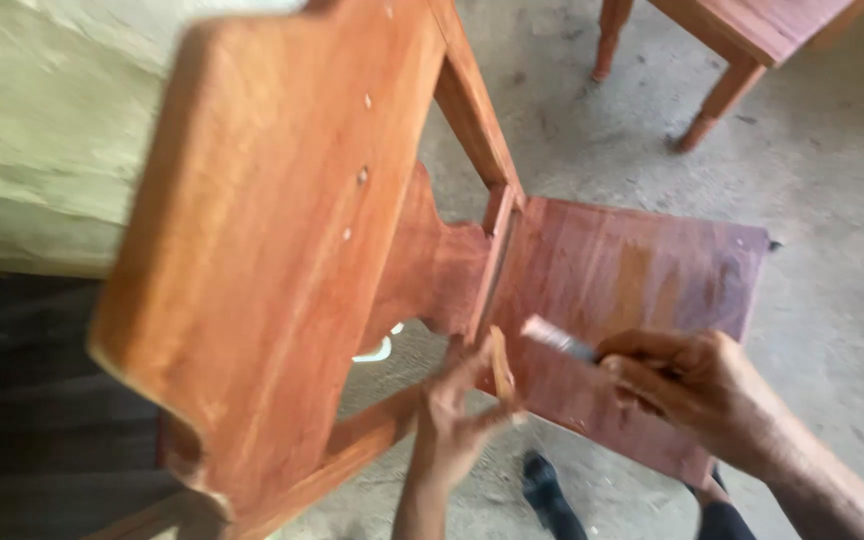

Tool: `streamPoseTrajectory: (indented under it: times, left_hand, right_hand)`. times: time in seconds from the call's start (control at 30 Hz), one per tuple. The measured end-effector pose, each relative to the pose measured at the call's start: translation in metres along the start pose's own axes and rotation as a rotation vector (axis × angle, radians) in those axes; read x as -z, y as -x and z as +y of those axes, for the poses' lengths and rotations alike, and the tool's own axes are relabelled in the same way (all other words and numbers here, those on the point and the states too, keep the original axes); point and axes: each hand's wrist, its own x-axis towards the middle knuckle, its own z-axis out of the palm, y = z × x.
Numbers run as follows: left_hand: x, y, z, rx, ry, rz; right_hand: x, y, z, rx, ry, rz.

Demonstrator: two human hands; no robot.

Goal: Apply varnish to a wooden chair using a brush and repair a small area with filler.

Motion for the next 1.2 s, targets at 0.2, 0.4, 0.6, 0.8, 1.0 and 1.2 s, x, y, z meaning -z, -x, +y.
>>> streamPoseTrajectory:
  times: [0.2,0.4,0.6,0.8,1.0,1.2]
  left_hand:
    - [0.068,-0.015,0.12,0.562,0.686,-0.616]
    - [0.084,-0.088,0.269,-0.683,-0.437,0.157]
    - [0.086,-0.111,0.286,-0.483,-0.238,0.113]
    - [0.087,-0.105,0.29,-0.521,-0.276,0.075]
    - [0.083,-0.099,0.292,-0.498,-0.229,0.076]
    - [0.086,-0.1,0.29,-0.485,-0.176,0.077]
  right_hand:
    - [-0.012,-0.074,0.012,0.268,-0.551,0.046]
    - [-0.054,-0.124,-0.011,0.543,-0.744,-0.051]
    - [-0.067,-0.15,-0.045,0.964,-0.612,0.062]
    - [-0.076,-0.171,-0.056,1.054,-0.627,0.031]
    - [-0.09,-0.181,-0.051,1.106,-0.571,-0.005]
    - [-0.089,-0.182,-0.056,1.019,-0.659,-0.095]
